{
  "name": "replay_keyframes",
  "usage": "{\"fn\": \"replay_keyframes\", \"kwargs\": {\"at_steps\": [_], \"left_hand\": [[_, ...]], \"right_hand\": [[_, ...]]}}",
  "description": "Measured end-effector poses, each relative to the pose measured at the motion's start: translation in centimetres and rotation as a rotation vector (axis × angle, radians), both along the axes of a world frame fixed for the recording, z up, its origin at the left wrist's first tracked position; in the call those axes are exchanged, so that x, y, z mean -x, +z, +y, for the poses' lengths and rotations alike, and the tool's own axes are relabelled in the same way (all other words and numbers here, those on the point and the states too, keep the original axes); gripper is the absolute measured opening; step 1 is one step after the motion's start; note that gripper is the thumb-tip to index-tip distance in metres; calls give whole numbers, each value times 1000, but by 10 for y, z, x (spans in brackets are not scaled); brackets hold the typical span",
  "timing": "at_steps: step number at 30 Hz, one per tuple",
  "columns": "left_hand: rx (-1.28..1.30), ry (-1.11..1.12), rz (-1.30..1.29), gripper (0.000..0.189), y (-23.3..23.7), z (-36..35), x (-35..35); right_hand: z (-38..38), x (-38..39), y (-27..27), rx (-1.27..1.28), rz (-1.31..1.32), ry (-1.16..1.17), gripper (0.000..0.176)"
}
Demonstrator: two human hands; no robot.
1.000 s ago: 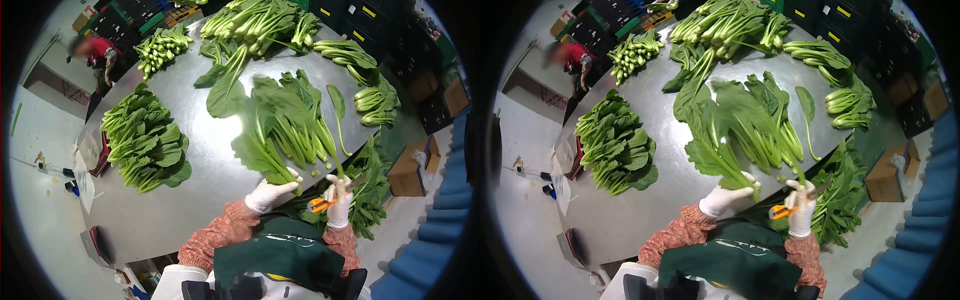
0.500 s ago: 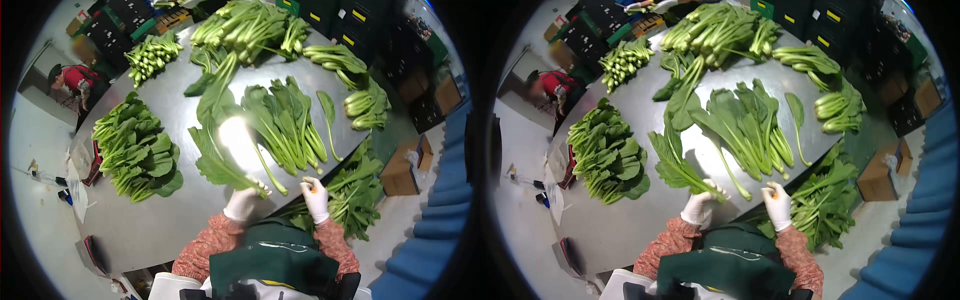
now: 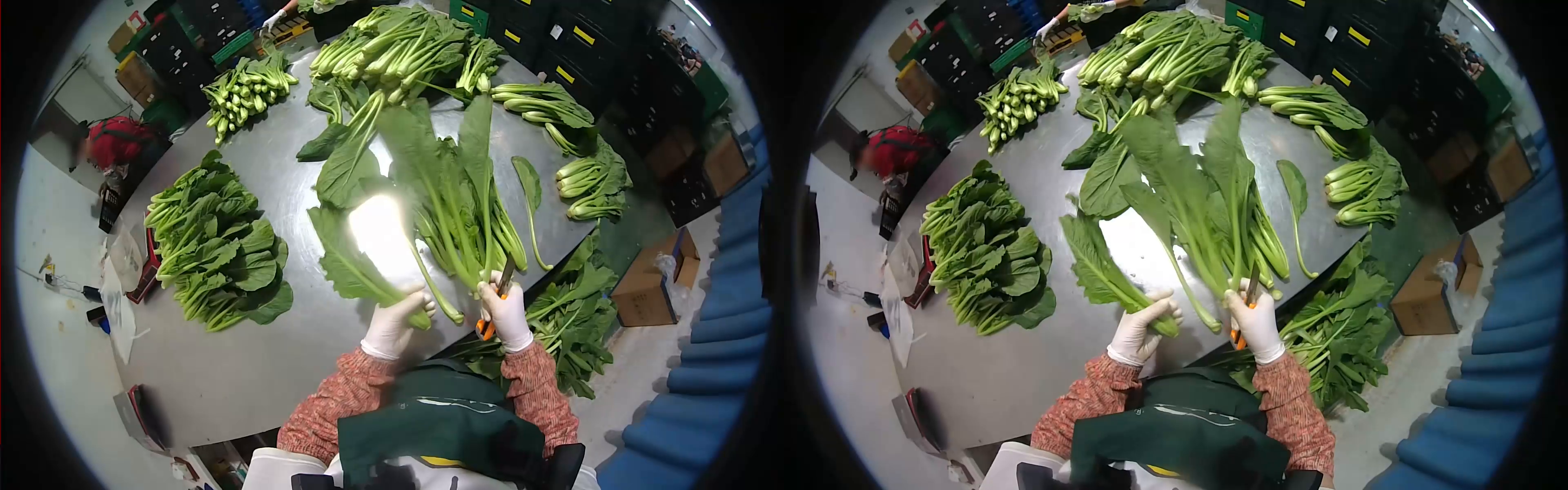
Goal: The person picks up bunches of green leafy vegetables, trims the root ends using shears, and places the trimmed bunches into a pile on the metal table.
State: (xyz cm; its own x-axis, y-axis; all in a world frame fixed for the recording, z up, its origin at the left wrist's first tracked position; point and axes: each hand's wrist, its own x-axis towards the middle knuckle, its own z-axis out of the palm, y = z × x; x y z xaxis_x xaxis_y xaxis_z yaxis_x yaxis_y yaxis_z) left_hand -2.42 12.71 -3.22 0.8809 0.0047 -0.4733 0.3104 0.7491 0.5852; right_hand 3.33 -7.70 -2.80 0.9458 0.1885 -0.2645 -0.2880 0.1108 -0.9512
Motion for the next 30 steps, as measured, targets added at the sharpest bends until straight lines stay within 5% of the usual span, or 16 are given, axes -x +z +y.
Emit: {"fn": "replay_keyframes", "kwargs": {"at_steps": [6, 8, 10, 12, 14, 20, 22, 24, 30], "left_hand": [[65, -27, -107, 30, 22, -28, -17], [102, -24, -44, 23, 23, -28, -17], [216, 21, -14, 23, 16, -30, -17], [332, 100, 15, 23, 14, -32, -18], [446, 189, 60, 25, 13, -36, -16], [553, 109, 125, 27, 22, -43, -7], [621, 46, 111, 23, 20, -39, -3], [581, 27, 75, 24, 26, -33, 2], [-15, -28, -135, 33, 44, -23, -1]], "right_hand": [[-2, 16, 35, 219, -142, 364, 29], [0, 18, 29, 123, -243, 250, 25], [-3, 24, 26, 157, -48, 35, 22], [2, 24, 4, 582, -605, -61, 24], [7, 33, 0, 701, -697, -46, 39], [20, 34, 5, 849, -691, -123, 40], [15, 32, -18, 856, -505, -95, 19], [-6, 26, -76, 746, -160, 1, 14], [-19, 47, -52, 474, -172, 18, 14]]}}
